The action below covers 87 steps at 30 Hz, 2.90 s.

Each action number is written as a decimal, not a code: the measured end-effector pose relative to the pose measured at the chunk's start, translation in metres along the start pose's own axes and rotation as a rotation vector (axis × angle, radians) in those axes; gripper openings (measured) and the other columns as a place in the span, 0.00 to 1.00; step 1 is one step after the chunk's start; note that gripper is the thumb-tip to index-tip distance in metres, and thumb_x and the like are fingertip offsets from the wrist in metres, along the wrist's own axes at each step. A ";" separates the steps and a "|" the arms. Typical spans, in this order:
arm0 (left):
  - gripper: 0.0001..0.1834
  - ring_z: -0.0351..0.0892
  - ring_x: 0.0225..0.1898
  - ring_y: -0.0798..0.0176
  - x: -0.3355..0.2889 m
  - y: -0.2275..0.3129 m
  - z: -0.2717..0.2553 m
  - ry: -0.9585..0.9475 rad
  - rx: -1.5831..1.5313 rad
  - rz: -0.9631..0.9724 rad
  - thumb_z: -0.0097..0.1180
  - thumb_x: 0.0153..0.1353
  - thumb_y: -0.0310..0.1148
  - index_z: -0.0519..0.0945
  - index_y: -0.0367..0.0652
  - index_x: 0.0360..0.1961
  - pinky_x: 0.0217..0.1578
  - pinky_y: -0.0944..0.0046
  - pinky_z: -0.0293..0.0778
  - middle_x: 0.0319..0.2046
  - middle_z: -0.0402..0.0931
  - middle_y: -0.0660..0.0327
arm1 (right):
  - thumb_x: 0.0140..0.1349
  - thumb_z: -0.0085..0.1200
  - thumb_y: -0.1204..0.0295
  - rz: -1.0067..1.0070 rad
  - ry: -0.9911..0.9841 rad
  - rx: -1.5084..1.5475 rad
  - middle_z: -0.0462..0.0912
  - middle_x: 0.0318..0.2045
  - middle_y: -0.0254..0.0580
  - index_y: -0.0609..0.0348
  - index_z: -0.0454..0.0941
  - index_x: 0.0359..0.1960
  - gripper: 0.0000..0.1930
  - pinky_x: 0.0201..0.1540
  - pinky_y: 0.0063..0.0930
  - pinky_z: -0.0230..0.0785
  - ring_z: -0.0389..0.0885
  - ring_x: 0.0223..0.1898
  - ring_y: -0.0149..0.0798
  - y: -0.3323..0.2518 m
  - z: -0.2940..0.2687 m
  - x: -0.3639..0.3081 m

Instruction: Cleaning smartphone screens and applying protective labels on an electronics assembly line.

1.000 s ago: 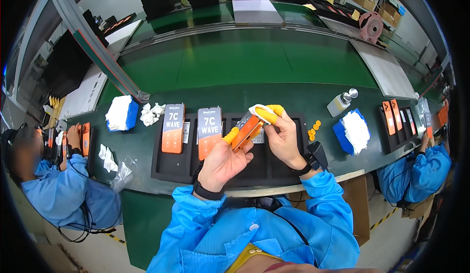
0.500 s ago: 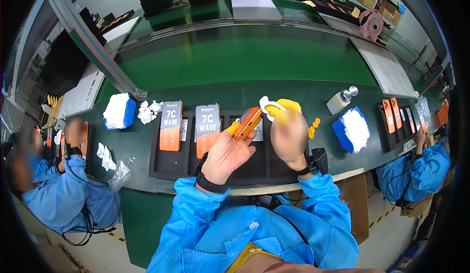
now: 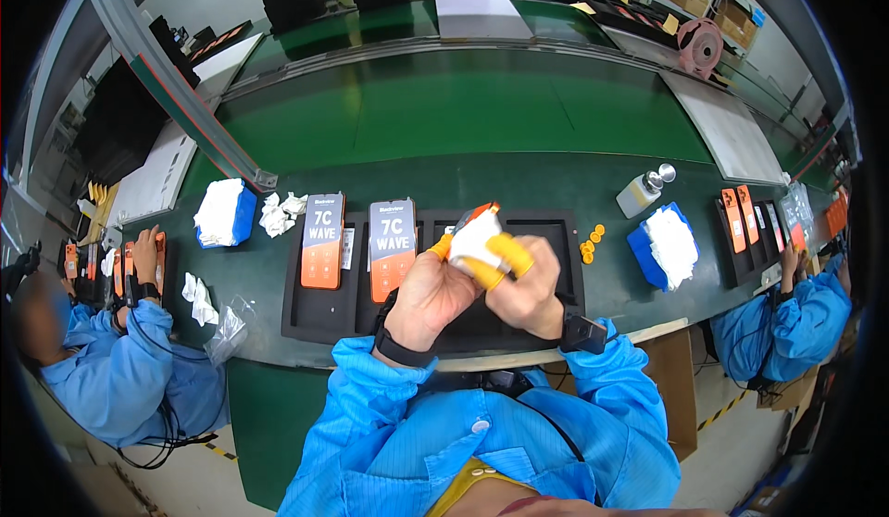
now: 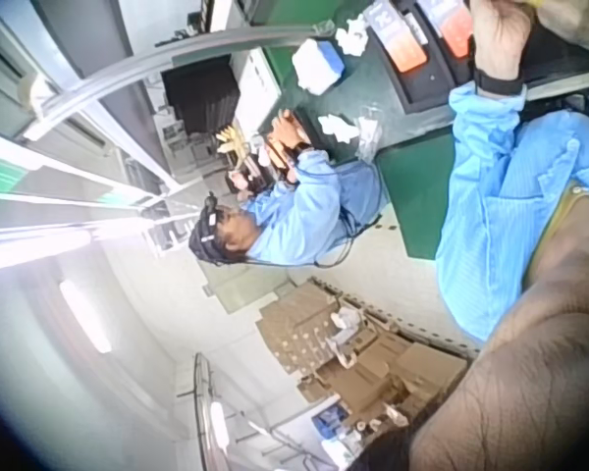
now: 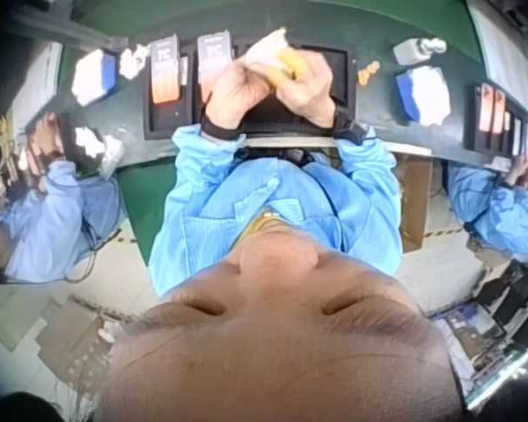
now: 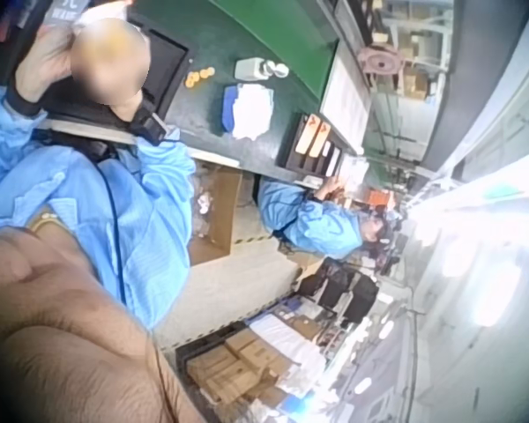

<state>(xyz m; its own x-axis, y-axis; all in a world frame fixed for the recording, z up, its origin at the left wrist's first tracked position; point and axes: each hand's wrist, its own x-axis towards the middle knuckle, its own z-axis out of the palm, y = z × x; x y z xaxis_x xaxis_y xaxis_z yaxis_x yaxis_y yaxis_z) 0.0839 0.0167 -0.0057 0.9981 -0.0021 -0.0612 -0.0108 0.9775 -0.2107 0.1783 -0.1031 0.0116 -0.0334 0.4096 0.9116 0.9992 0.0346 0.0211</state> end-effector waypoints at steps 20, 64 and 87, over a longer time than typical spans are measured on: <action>0.15 0.74 0.41 0.61 -0.001 -0.002 -0.009 0.195 0.315 0.079 0.38 0.69 0.37 0.72 0.41 0.48 0.43 0.59 0.68 0.44 0.74 0.57 | 0.33 0.54 0.77 0.098 -0.003 -0.244 0.75 0.35 0.43 0.54 0.83 0.36 0.21 0.30 0.35 0.64 0.72 0.29 0.42 0.012 -0.023 0.003; 0.24 0.68 0.43 0.48 -0.089 0.016 -0.047 1.136 2.891 0.960 0.64 0.52 0.42 0.76 0.38 0.46 0.44 0.53 0.66 0.38 0.69 0.52 | 0.60 0.43 0.86 1.092 0.124 0.096 0.74 0.34 0.42 0.66 0.77 0.44 0.13 0.31 0.21 0.70 0.79 0.30 0.33 0.071 -0.106 -0.126; 0.15 0.73 0.43 0.52 0.205 -0.078 -0.048 -0.750 2.938 -0.063 0.59 0.47 0.26 0.80 0.40 0.39 0.41 0.57 0.72 0.40 0.73 0.57 | 0.54 0.48 0.84 0.992 0.112 -0.332 0.74 0.34 0.53 0.66 0.76 0.40 0.12 0.34 0.36 0.68 0.75 0.33 0.53 0.058 -0.114 -0.156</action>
<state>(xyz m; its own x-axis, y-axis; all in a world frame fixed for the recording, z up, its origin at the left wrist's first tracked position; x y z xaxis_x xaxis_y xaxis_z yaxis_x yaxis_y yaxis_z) 0.2868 -0.0705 -0.0482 0.8801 -0.4735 0.0347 -0.4579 -0.8273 0.3255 0.2441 -0.2690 -0.0826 0.7885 0.0308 0.6143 0.5346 -0.5284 -0.6596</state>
